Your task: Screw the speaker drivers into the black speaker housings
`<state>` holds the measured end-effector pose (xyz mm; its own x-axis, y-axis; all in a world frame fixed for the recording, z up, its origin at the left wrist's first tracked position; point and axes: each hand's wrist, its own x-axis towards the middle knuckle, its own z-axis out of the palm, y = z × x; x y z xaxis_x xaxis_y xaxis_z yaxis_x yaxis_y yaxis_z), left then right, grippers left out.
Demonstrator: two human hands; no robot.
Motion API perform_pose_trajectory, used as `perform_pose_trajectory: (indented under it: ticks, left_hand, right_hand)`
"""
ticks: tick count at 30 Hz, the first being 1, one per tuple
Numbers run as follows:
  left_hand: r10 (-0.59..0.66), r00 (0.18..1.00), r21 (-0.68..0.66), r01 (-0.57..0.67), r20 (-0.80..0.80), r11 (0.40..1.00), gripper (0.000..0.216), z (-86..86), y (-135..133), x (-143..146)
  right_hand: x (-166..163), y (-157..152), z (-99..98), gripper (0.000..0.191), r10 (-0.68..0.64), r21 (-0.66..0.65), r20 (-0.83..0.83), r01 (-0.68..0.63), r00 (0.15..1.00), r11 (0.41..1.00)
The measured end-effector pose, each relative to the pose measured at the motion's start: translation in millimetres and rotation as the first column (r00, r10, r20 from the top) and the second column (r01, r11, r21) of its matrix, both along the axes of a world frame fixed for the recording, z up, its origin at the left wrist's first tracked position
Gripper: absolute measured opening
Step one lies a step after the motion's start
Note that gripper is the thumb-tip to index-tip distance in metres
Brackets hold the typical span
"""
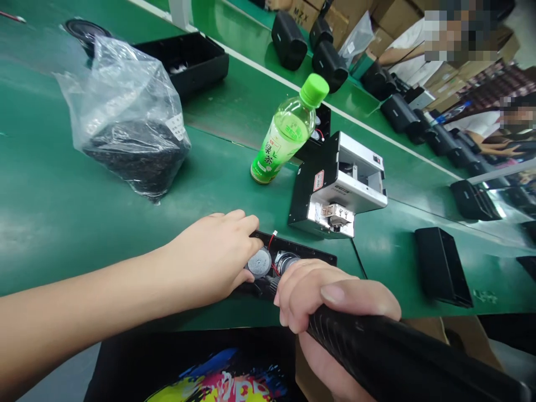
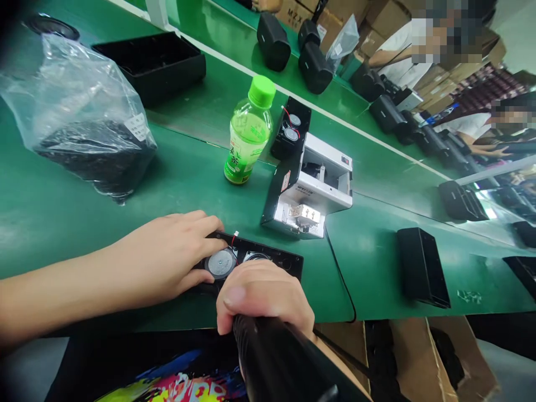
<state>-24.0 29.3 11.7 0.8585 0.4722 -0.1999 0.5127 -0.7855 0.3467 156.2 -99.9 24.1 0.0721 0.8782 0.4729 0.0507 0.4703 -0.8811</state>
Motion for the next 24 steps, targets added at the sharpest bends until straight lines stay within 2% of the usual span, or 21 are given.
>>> perform_pose_trajectory:
  ticks: [3, 8, 11, 17, 21, 24]
  left_hand:
    - [-0.002, 1.0, -0.002, 0.003, 0.018, 1.0, 0.028, 0.1, -1.1, -2.0]
    - [-0.001, 1.0, 0.0, 0.001, 0.004, 1.0, 0.03, 1.0, -1.0, -2.3]
    - [0.004, 1.0, -0.008, -0.003, 0.013, 1.0, 0.03, 0.5, -0.7, -1.7]
    - [0.019, 1.0, -0.034, -0.019, 0.022, 0.999, 0.027, -0.1, 0.8, -1.0]
    - [0.021, 0.999, -0.035, -0.019, 0.037, 0.999, 0.029, -2.8, 0.9, -1.9]
    - [0.028, 0.997, -0.044, -0.025, 0.065, 0.999, 0.03, -5.8, 2.2, -4.8]
  right_hand:
    - [-1.8, 3.5, -5.4, 0.029, 0.013, 0.071, -0.014, -0.012, 1.0, 0.997]
    - [-1.8, 4.4, -12.8, 0.04, -0.024, 0.091, -0.014, 0.025, 1.0, 0.996]
    - [-1.8, 2.2, -13.3, 0.035, -0.011, 0.122, 0.003, 0.011, 1.0, 0.992]
    - [-6.1, -5.5, -7.3, 0.028, -0.164, 0.06, -0.031, 0.165, 0.986, 0.984]
    - [-16.0, -2.4, -11.3, 0.025, -0.211, 0.102, -0.101, 0.221, 0.972, 0.97]
    - [-26.6, -0.5, -10.7, 0.039, -0.299, 0.125, -0.122, 0.313, 0.946, 0.941]
